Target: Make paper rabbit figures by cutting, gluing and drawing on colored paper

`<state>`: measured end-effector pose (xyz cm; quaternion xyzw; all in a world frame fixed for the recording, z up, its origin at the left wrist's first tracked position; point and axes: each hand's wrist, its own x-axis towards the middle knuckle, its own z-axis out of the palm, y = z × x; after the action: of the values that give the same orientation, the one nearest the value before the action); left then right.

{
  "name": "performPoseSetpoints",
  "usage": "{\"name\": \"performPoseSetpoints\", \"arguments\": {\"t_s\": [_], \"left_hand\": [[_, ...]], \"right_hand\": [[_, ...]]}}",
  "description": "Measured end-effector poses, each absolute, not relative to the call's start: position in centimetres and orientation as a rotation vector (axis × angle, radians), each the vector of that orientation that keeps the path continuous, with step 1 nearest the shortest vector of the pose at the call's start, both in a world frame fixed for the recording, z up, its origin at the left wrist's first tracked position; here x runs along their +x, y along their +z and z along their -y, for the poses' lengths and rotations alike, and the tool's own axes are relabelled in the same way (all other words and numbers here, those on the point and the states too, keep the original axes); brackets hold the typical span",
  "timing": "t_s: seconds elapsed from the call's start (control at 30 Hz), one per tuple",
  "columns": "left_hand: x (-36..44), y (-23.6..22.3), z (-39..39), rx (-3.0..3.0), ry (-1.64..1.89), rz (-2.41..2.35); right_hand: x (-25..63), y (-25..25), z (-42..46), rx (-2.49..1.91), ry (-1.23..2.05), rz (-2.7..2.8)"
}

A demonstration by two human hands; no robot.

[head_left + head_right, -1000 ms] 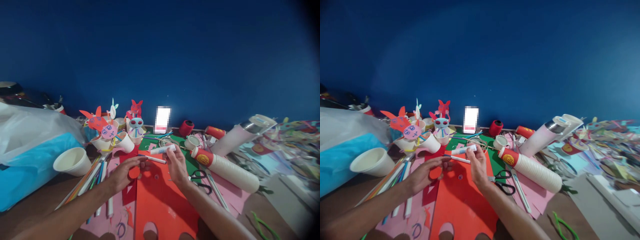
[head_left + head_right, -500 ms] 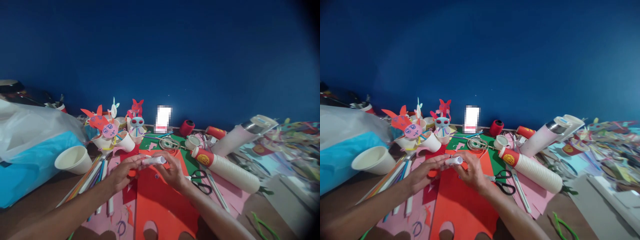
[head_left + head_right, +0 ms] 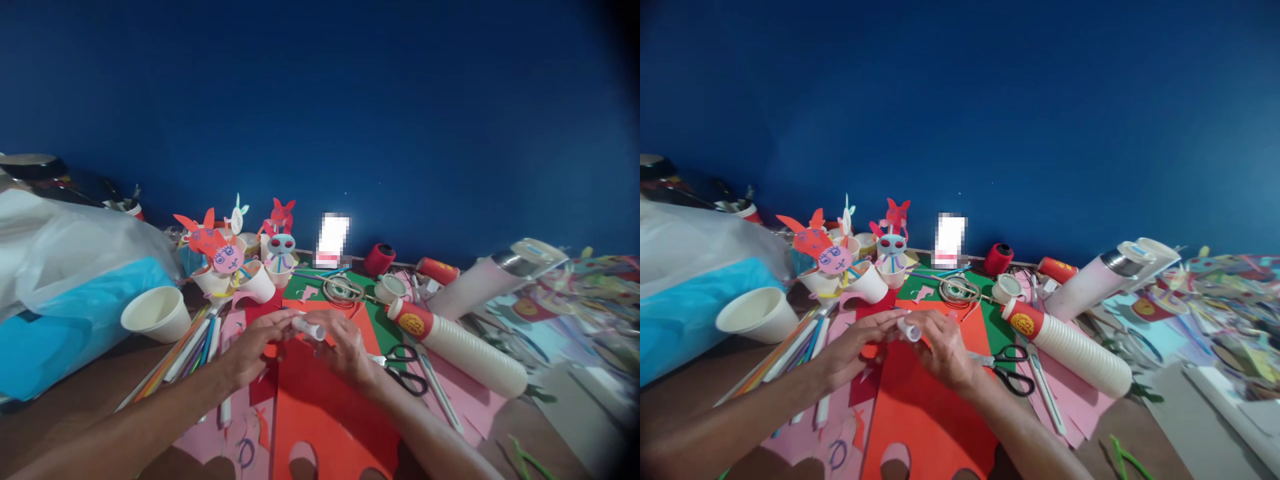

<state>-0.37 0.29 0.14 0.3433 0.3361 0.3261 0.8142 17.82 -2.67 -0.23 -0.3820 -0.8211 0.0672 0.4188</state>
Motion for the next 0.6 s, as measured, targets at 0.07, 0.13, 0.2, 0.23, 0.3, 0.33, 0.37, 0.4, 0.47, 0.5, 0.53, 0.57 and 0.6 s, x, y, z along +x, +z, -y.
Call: {"name": "performPoseSetpoints", "arguments": {"t_s": [0.07, 0.13, 0.2, 0.23, 0.3, 0.33, 0.37, 0.4, 0.47, 0.5, 0.53, 0.57, 0.6], "left_hand": [[-0.36, 0.15, -0.35, 0.759, 0.7, -0.714], [-0.35, 0.02, -0.43, 0.774, 0.709, -0.718], [-0.34, -0.2, -0.46, 0.778, 0.722, -0.714], [-0.32, -0.33, -0.44, 0.776, 0.728, -0.713], [-0.24, -0.51, -0.34, 0.766, 0.727, -0.711], [-0.18, -0.56, -0.26, 0.761, 0.724, -0.71], [-0.12, -0.58, -0.18, 0.76, 0.718, -0.711], [-0.05, -0.57, -0.11, 0.764, 0.712, -0.712], [0.06, -0.51, 0.01, 0.782, 0.708, -0.715], [0.1, -0.48, 0.03, 0.79, 0.708, -0.718], [0.12, -0.47, 0.04, 0.798, 0.709, -0.721], [0.12, -0.49, 0.02, 0.804, 0.71, -0.726], [0.11, -0.51, -0.01, 0.807, 0.71, -0.732]], "right_hand": [[17.74, -0.11, 2.76, -0.97, 0.168, 2.07], [17.64, -0.02, 2.85, -0.996, 0.175, 2.074], [17.55, -0.01, 2.92, -1.023, 0.176, 2.07], [17.52, -0.05, 2.94, -1.029, 0.172, 2.066], [17.48, -0.18, 2.97, -1.026, 0.164, 2.06], [17.48, -0.24, 2.97, -1.022, 0.165, 2.062], [17.49, -0.28, 2.97, -1.017, 0.171, 2.066], [17.49, -0.31, 2.96, -1.011, 0.176, 2.067], [17.51, -0.31, 2.94, -1.008, 0.183, 2.069], [17.52, -0.3, 2.92, -1.008, 0.178, 2.066], [17.52, -0.3, 2.9, -1.013, 0.17, 2.063], [17.53, -0.31, 2.88, -1.021, 0.16, 2.061], [17.54, -0.33, 2.85, -1.032, 0.152, 2.06]]}}
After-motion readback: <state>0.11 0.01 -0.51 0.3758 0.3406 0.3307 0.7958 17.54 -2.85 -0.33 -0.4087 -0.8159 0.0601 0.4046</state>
